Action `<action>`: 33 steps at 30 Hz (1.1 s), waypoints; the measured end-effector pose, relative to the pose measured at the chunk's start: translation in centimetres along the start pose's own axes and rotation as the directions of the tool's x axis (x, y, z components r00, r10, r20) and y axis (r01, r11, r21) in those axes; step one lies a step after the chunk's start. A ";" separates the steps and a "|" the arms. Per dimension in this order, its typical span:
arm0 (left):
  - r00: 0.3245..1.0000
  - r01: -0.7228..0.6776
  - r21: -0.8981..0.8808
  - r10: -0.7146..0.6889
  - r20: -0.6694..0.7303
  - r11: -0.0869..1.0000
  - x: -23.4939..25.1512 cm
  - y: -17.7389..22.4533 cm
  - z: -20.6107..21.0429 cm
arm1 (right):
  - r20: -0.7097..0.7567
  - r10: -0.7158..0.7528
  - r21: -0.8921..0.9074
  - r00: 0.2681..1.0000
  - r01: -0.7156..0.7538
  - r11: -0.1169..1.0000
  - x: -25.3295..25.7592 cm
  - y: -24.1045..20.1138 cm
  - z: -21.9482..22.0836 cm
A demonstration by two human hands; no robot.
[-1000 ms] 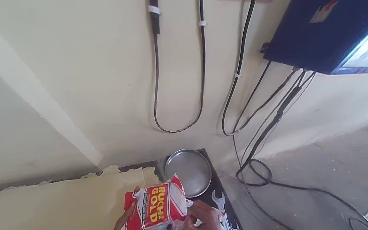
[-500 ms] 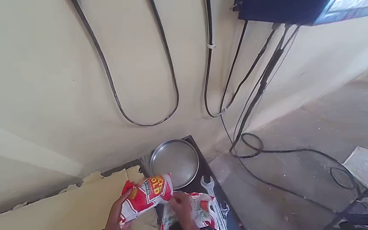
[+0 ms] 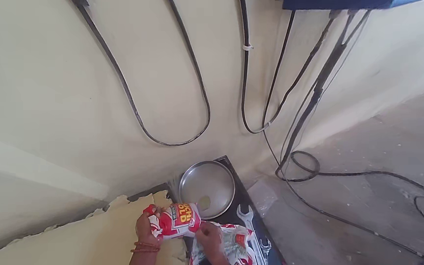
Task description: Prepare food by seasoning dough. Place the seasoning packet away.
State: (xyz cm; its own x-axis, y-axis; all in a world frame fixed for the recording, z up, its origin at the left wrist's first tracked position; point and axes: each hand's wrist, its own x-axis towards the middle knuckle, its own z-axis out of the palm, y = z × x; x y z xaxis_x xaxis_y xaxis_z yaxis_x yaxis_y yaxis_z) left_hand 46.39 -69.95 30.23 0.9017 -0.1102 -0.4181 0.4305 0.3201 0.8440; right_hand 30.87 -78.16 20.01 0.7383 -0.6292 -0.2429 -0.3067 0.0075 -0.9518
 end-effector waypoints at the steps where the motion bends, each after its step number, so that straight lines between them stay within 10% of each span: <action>1: 1.000 -0.026 0.014 0.026 0.004 1.000 0.0 -0.1 0.3 | -0.019 -0.003 0.000 1.000 0.003 1.000 0.2 0.2 0.1; 33: 0.883 -0.081 -0.118 0.126 0.451 0.990 -0.4 -0.6 4.4 | -0.204 0.044 0.039 0.978 -0.037 0.999 0.8 -1.7 0.5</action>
State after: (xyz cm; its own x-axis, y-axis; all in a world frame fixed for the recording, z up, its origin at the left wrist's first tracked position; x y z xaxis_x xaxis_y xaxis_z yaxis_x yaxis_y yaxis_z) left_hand 45.96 -74.26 31.34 0.8692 -0.4817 -0.1113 0.3484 0.4370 0.8293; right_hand 32.30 -78.32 21.31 0.5861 -0.7734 -0.2416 -0.3106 0.0609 -0.9486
